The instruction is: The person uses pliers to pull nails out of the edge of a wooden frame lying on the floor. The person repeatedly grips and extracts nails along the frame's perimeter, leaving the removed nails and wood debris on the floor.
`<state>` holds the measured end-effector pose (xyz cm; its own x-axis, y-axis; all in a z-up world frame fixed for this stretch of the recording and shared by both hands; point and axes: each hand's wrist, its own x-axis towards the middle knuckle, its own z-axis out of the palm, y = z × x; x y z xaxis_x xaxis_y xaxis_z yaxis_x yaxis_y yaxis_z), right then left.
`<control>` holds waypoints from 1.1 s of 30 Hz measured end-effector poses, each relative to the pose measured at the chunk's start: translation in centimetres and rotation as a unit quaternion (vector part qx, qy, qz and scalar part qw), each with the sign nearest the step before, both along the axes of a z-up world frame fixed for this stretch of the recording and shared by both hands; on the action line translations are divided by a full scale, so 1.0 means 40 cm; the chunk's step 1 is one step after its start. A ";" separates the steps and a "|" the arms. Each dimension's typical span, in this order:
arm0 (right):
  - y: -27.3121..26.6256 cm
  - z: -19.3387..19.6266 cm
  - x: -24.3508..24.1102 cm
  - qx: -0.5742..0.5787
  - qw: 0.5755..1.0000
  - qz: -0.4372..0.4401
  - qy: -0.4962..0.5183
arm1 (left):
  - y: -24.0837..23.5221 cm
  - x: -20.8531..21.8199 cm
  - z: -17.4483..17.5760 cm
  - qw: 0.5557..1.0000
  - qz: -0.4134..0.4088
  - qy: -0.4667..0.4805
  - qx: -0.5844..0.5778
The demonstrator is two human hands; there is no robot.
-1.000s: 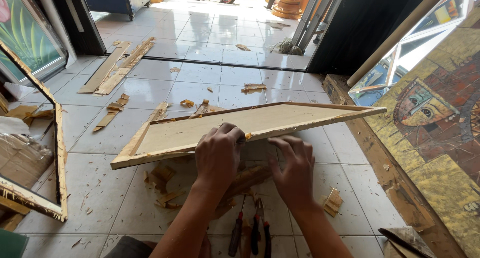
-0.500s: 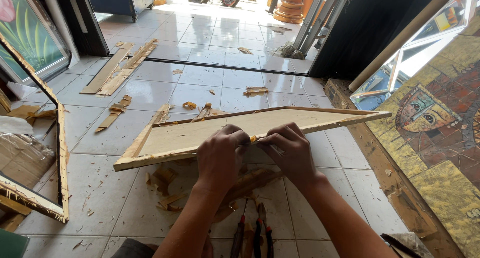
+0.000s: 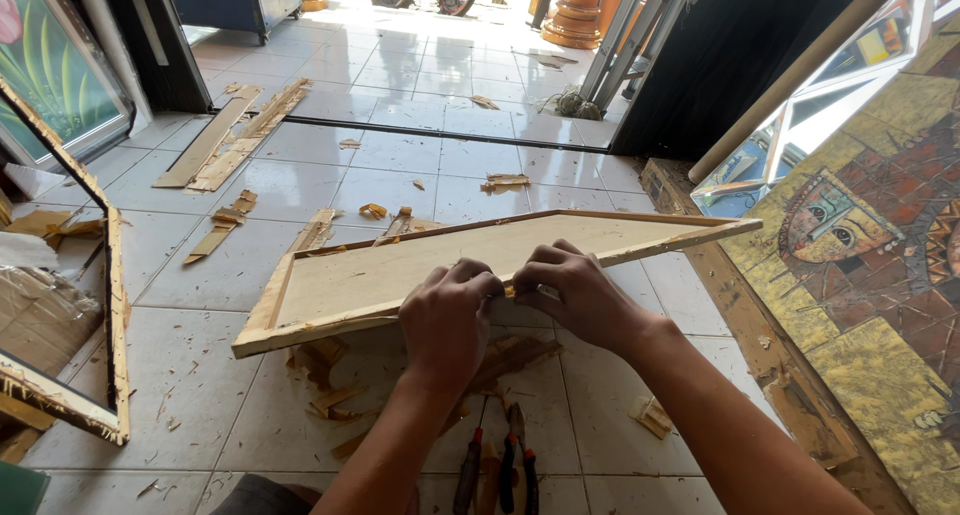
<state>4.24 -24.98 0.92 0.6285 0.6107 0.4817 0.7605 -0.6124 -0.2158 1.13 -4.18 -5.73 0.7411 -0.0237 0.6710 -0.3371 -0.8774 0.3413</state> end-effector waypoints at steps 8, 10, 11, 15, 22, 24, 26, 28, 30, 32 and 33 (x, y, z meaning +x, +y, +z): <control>-0.043 -0.028 0.008 -0.001 0.988 -0.112 -0.111 | 0.033 -0.001 0.061 0.999 -0.013 0.036 -0.008; -0.062 -0.040 0.025 -0.001 0.984 -0.141 -0.109 | 0.053 0.000 0.078 0.998 -0.030 0.061 -0.014; -0.062 -0.048 0.032 0.021 0.981 -0.135 -0.135 | 0.071 -0.003 0.092 0.996 -0.021 0.087 -0.013; -0.029 -0.063 0.037 0.057 0.974 -0.087 -0.203 | 0.111 0.002 0.115 0.990 -0.032 0.113 0.074; 0.022 -0.121 0.016 0.087 0.953 -0.099 -0.272 | 0.126 -0.003 0.142 0.976 -0.057 0.210 0.019; 0.028 -0.162 -0.017 0.145 0.945 -0.156 -0.247 | 0.130 -0.025 0.163 0.964 -0.068 0.254 -0.024; -0.003 -0.286 -0.026 0.167 0.949 -0.188 -0.188 | 0.126 -0.026 0.162 0.960 -0.074 0.269 -0.027; -0.007 -0.349 -0.077 0.189 0.949 -0.220 -0.124 | 0.117 -0.017 0.143 0.954 -0.080 0.287 -0.029; 0.005 -0.343 -0.170 0.054 0.907 -0.363 0.204 | 0.094 0.001 0.107 0.950 -0.045 0.307 -0.038; 0.005 -0.393 -0.199 0.010 0.895 -0.362 0.261 | 0.068 -0.009 0.098 0.941 -0.052 0.333 -0.044; 0.003 -0.419 -0.218 -0.035 0.878 -0.358 0.317 | 0.054 -0.017 0.092 0.931 -0.057 0.357 -0.051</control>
